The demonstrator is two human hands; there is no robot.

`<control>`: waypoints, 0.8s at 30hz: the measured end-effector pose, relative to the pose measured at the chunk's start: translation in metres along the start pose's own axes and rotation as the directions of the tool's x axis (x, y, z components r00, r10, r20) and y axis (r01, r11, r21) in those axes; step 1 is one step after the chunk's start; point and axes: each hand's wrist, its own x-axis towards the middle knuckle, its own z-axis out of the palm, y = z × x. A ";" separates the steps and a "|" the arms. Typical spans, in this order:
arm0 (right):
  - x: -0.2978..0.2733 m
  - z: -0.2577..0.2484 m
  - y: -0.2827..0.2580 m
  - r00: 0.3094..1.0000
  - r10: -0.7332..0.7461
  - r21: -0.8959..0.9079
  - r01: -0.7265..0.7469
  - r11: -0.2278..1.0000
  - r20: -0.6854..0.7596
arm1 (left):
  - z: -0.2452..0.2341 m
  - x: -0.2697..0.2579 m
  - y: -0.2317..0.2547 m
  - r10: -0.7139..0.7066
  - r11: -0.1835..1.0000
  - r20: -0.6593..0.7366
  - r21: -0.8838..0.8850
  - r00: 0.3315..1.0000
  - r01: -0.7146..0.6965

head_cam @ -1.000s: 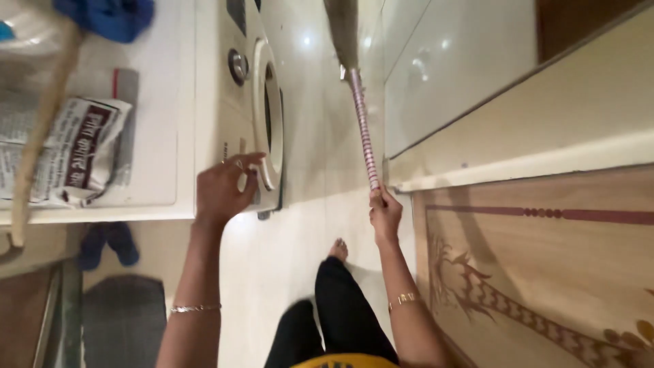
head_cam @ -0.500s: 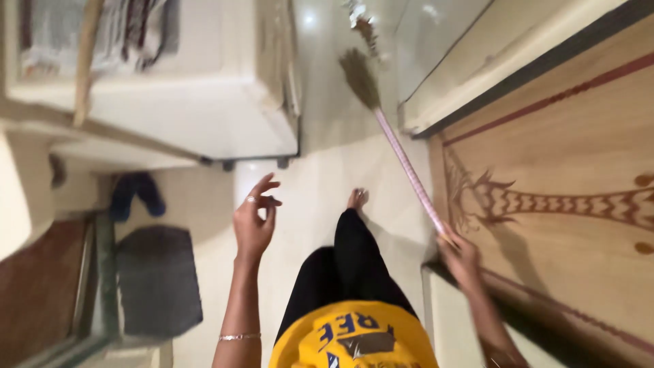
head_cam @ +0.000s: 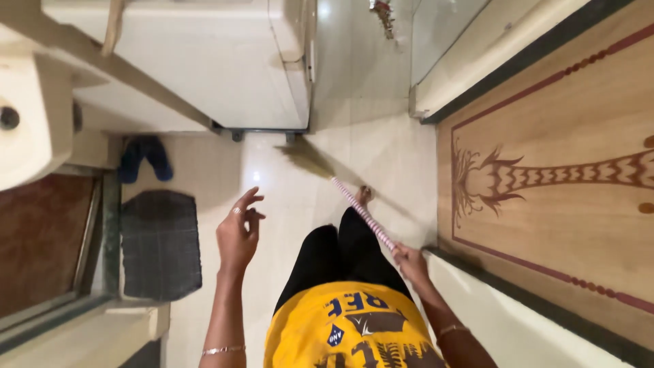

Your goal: The person sweeps debris across the floor using a broom, moving trash into a pile.

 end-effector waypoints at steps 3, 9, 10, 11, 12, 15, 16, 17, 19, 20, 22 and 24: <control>0.022 -0.017 -0.018 0.984 0.174 0.144 -0.166 0.976 -0.041 | -0.008 -0.008 0.011 0.010 1.000 -0.009 0.021 1.000 -0.010; 0.033 -0.096 -0.055 0.966 -0.045 -0.242 -0.019 0.970 -0.255 | -0.014 -0.030 0.011 -0.003 0.999 -0.034 0.035 0.999 0.004; 0.026 -0.109 -0.058 0.970 -0.036 -0.268 -0.031 0.963 -0.240 | -0.015 -0.033 0.009 -0.010 0.999 -0.033 0.036 0.999 0.012; 0.013 -0.122 -0.056 0.974 -0.109 -0.309 0.043 0.950 -0.201 | -0.015 -0.035 0.008 -0.024 0.999 -0.037 0.037 0.999 0.025; -0.001 -0.135 -0.053 0.971 -0.181 -0.348 0.116 0.930 -0.158 | -0.015 -0.037 0.006 -0.037 0.999 -0.041 0.038 0.998 0.039; -0.035 -0.166 -0.032 0.937 -0.349 -0.365 0.330 0.871 0.016 | -0.015 -0.044 0.000 -0.037 0.999 -0.056 0.020 0.998 0.038; -0.044 -0.172 -0.023 0.922 -0.382 -0.371 0.379 0.848 0.067 | -0.015 -0.044 -0.002 -0.031 0.999 -0.063 0.009 0.998 0.032; -0.049 -0.170 -0.016 0.917 -0.380 -0.402 0.395 0.826 0.121 | -0.014 -0.044 -0.004 -0.033 0.999 -0.056 0.007 0.998 0.033; -0.049 -0.148 -0.011 0.938 -0.284 -0.512 0.346 0.786 0.197 | -0.011 -0.040 -0.003 -0.028 1.000 -0.048 0.004 0.998 0.028; -0.045 -0.126 -0.014 0.939 -0.254 -0.566 0.341 0.751 0.230 | -0.009 -0.035 -0.001 0.004 1.000 -0.049 -0.007 0.999 -0.004; -0.035 -0.079 -0.031 0.933 -0.210 -0.661 0.356 0.661 0.292 | -0.004 -0.023 0.009 0.070 0.997 -0.049 -0.027 0.996 -0.071; -0.028 -0.038 -0.057 0.920 -0.165 -0.736 0.384 0.558 0.355 | 0.002 -0.007 0.021 0.110 0.994 0.000 -0.009 0.994 -0.110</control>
